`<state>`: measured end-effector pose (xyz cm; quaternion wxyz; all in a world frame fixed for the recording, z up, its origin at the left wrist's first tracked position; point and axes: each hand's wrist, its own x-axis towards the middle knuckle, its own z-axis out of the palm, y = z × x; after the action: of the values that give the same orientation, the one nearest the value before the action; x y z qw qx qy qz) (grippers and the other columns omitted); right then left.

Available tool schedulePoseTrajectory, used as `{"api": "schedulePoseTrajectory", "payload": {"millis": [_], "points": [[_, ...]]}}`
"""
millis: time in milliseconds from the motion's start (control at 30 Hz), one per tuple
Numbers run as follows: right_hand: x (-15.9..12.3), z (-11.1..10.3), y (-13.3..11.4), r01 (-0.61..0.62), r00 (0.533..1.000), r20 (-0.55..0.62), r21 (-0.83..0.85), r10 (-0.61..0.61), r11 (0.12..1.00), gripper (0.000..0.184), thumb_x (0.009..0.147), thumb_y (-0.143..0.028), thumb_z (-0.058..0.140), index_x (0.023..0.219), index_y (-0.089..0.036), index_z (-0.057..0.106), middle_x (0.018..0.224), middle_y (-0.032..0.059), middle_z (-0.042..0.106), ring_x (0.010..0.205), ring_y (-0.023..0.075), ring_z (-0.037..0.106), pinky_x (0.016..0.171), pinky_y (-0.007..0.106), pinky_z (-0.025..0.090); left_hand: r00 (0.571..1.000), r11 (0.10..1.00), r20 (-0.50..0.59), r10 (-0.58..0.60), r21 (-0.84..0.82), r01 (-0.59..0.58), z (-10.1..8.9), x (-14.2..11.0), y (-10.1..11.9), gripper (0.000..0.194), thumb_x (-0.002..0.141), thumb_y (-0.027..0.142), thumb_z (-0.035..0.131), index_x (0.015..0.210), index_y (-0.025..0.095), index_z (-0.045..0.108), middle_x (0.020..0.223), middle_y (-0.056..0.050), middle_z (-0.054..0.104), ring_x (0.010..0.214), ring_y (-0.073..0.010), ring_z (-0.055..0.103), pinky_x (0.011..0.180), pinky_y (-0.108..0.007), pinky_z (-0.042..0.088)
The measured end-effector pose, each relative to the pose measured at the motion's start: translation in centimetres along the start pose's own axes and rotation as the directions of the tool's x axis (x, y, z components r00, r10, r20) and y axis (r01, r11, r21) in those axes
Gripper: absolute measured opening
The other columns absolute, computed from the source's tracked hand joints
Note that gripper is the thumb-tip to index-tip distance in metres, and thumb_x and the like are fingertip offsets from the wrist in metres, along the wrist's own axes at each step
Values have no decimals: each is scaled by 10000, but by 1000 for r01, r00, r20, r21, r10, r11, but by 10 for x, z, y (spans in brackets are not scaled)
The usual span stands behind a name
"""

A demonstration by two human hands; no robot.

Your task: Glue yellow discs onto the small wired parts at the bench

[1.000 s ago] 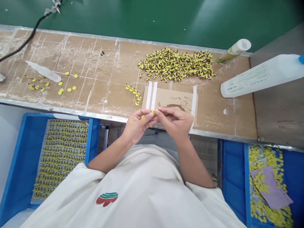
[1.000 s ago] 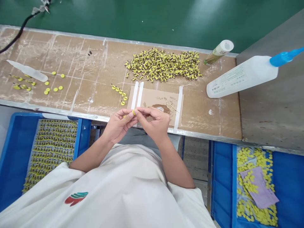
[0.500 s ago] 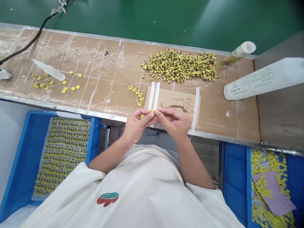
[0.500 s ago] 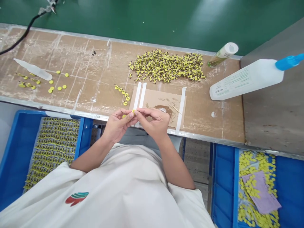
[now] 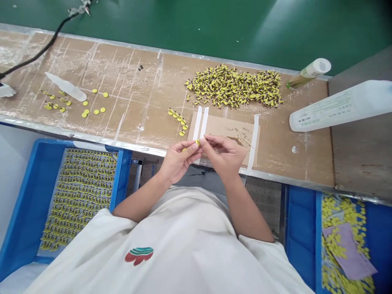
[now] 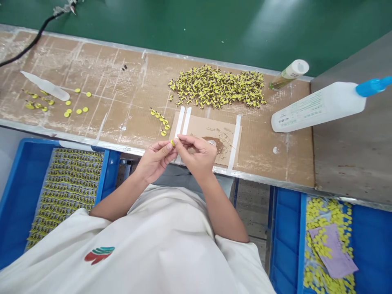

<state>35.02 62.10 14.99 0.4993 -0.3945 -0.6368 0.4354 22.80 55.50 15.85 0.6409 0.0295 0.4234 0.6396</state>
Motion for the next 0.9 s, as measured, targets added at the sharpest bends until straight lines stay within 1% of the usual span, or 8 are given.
{"api": "schedulePoseTrajectory", "payload": {"millis": [133,333,467,567,633,700,800,900], "points": [[-2,8,0,-30,998,-49,83,34,996,176,776,-289,812,929,-210,778,837,37,764,705,153,708,671,288,609,1000,999,16,-2,-36,2,-2,1,0,226,707,224,859,886,136,754,858,-25,776,813,-92,735,810,-173,574],[0,14,-5,-159,979,-98,186,179,970,326,698,-420,867,891,-185,753,756,32,749,651,161,712,636,284,626,999,999,39,16,-53,-14,-4,-1,1,219,768,304,822,893,139,752,960,-56,775,863,-121,740,856,-222,578],[3,16,-3,-154,975,-134,186,180,970,335,700,-440,859,879,-184,735,752,32,743,626,159,704,610,283,616,1000,999,-2,23,-45,-23,-11,0,4,296,852,416,725,898,125,747,983,-93,769,892,-149,741,885,-256,580],[1,17,5,-95,982,-158,82,107,992,303,726,-414,844,876,-179,725,771,41,743,633,150,690,600,269,590,996,995,-54,72,-66,-75,-21,-2,13,342,924,435,593,876,130,740,962,-95,769,894,-152,738,915,-280,572],[-1,20,13,-35,992,-122,-29,31,999,261,761,-388,818,887,-180,724,783,40,743,601,129,659,568,249,552,990,988,-82,117,-95,-125,-28,-4,22,363,945,418,527,872,129,736,944,-95,768,888,-153,735,934,-303,569],[-3,23,23,68,996,-50,-160,-77,985,206,801,-363,784,903,-193,725,792,32,743,554,109,620,551,245,521,980,978,-116,164,-113,-177,-34,-6,31,369,945,403,495,869,129,730,936,-97,768,889,-156,733,947,-317,566],[-4,30,36,262,965,83,-356,-248,897,136,855,-354,728,897,-224,726,735,9,729,527,107,599,583,256,505,961,963,-160,225,-111,-244,-38,-9,41,339,926,388,491,890,143,722,969,-95,768,927,-156,729,993,-323,541],[-2,36,45,381,924,204,-472,-322,795,140,897,-367,680,888,-235,724,682,1,715,547,119,621,599,255,477,951,954,-170,259,-108,-279,-39,-11,46,307,903,381,512,940,150,711,1028,-105,763,1001,-170,719,1043,-343,509]]}}
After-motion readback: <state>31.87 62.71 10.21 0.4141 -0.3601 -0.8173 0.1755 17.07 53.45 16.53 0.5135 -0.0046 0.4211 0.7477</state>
